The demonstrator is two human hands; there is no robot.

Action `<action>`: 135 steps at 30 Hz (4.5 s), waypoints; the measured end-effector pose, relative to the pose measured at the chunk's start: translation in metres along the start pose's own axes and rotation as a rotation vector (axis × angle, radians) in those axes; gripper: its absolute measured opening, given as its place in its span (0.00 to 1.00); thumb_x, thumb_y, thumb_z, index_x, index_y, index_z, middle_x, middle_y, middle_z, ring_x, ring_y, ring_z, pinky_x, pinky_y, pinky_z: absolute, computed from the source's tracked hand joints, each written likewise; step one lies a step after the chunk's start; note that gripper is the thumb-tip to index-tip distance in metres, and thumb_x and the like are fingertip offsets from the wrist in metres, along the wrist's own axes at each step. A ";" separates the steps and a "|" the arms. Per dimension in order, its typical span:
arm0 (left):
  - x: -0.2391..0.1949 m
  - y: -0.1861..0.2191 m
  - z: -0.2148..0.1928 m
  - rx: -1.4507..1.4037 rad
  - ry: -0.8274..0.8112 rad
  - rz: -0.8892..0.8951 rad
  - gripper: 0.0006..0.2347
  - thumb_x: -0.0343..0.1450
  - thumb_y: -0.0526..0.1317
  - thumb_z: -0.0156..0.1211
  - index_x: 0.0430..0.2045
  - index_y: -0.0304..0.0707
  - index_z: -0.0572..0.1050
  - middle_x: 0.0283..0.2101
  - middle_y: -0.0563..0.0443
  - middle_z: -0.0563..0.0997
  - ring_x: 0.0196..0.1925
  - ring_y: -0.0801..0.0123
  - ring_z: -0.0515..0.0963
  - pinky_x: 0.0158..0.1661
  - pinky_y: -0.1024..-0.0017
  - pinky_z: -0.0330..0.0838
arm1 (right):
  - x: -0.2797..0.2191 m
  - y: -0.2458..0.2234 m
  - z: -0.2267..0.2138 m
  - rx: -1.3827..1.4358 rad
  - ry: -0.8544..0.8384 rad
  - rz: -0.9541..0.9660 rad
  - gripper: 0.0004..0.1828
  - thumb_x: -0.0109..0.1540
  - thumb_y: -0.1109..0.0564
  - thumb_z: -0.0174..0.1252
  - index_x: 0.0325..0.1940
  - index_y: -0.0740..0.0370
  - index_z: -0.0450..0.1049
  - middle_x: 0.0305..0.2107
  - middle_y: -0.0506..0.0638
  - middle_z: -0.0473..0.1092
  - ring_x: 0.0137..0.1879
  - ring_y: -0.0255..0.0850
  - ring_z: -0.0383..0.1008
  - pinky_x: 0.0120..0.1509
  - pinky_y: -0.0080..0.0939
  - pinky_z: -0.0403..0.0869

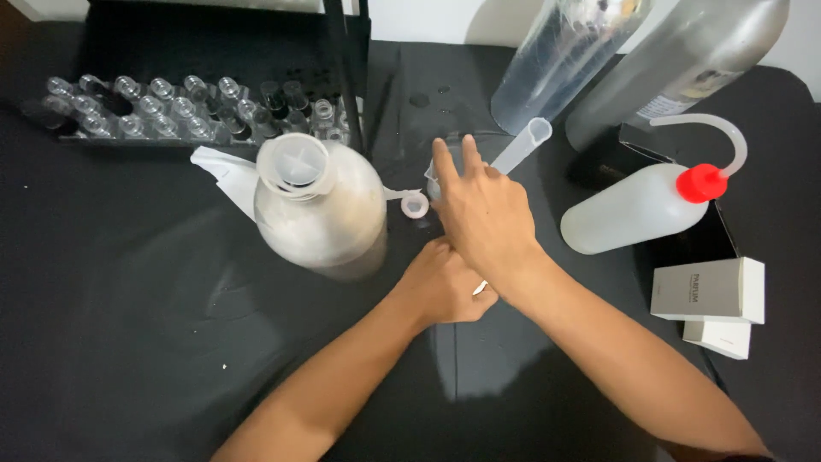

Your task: Filling small perfume bottles using a syringe and packaging them into boxes for display.

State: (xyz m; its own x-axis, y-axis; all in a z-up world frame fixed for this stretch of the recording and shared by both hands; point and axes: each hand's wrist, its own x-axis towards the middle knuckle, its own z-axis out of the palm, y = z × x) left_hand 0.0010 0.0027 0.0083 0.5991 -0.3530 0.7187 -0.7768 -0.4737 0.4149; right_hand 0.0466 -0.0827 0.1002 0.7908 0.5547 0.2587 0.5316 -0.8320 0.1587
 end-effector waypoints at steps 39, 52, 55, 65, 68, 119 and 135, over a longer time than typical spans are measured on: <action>-0.004 0.002 0.007 0.194 -0.331 -0.026 0.12 0.58 0.40 0.69 0.28 0.42 0.72 0.31 0.53 0.69 0.24 0.60 0.70 0.27 0.64 0.60 | -0.004 0.103 -0.030 0.351 0.451 0.022 0.15 0.71 0.52 0.75 0.51 0.65 0.79 0.50 0.57 0.75 0.52 0.48 0.78 0.43 0.44 0.70; -0.003 0.006 0.007 0.214 -0.327 -0.038 0.11 0.59 0.42 0.69 0.30 0.43 0.75 0.31 0.52 0.73 0.27 0.58 0.75 0.29 0.63 0.66 | 0.002 0.046 -0.039 0.514 0.396 -0.154 0.09 0.71 0.58 0.66 0.47 0.66 0.75 0.40 0.54 0.73 0.43 0.47 0.75 0.42 0.44 0.71; -0.005 0.004 0.008 0.163 -0.268 -0.026 0.14 0.57 0.39 0.68 0.34 0.41 0.75 0.33 0.49 0.76 0.35 0.54 0.78 0.31 0.61 0.69 | 0.006 0.029 -0.026 0.474 -0.010 0.071 0.23 0.63 0.48 0.67 0.59 0.54 0.71 0.50 0.49 0.67 0.31 0.52 0.75 0.27 0.57 0.72; 0.010 0.010 -0.002 0.172 -0.231 -0.042 0.04 0.60 0.39 0.62 0.17 0.44 0.73 0.19 0.53 0.70 0.21 0.65 0.73 0.26 0.71 0.69 | 0.012 0.026 0.001 0.343 -0.113 0.243 0.38 0.57 0.55 0.69 0.69 0.66 0.66 0.43 0.67 0.70 0.32 0.74 0.79 0.27 0.67 0.79; 0.008 0.010 -0.003 0.160 -0.246 -0.063 0.03 0.60 0.37 0.61 0.16 0.43 0.73 0.19 0.53 0.69 0.20 0.65 0.73 0.25 0.73 0.69 | 0.010 0.023 -0.015 0.365 -0.099 0.245 0.41 0.55 0.55 0.71 0.70 0.70 0.66 0.43 0.74 0.72 0.34 0.78 0.78 0.27 0.70 0.78; -0.003 0.059 -0.012 0.117 0.082 0.400 0.06 0.74 0.41 0.54 0.27 0.43 0.74 0.41 0.50 0.78 0.47 0.61 0.76 0.44 0.64 0.60 | -0.117 0.042 0.040 0.729 -0.175 -0.103 0.23 0.63 0.63 0.41 0.57 0.53 0.75 0.51 0.46 0.71 0.49 0.40 0.76 0.44 0.39 0.74; -0.089 0.031 -0.183 0.608 0.164 -0.051 0.22 0.71 0.34 0.47 0.41 -0.04 0.53 0.30 0.29 0.65 0.33 0.31 0.67 0.32 0.42 0.58 | -0.237 0.014 -0.007 0.961 0.008 0.752 0.09 0.66 0.56 0.55 0.48 0.58 0.78 0.50 0.52 0.79 0.54 0.38 0.80 0.53 0.35 0.74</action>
State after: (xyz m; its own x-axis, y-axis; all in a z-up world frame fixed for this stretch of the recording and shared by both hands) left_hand -0.1117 0.1668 0.0593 0.5576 -0.2129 0.8024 -0.4706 -0.8773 0.0943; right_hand -0.1358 -0.2261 0.0481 0.9979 -0.0639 -0.0112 -0.0471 -0.5959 -0.8017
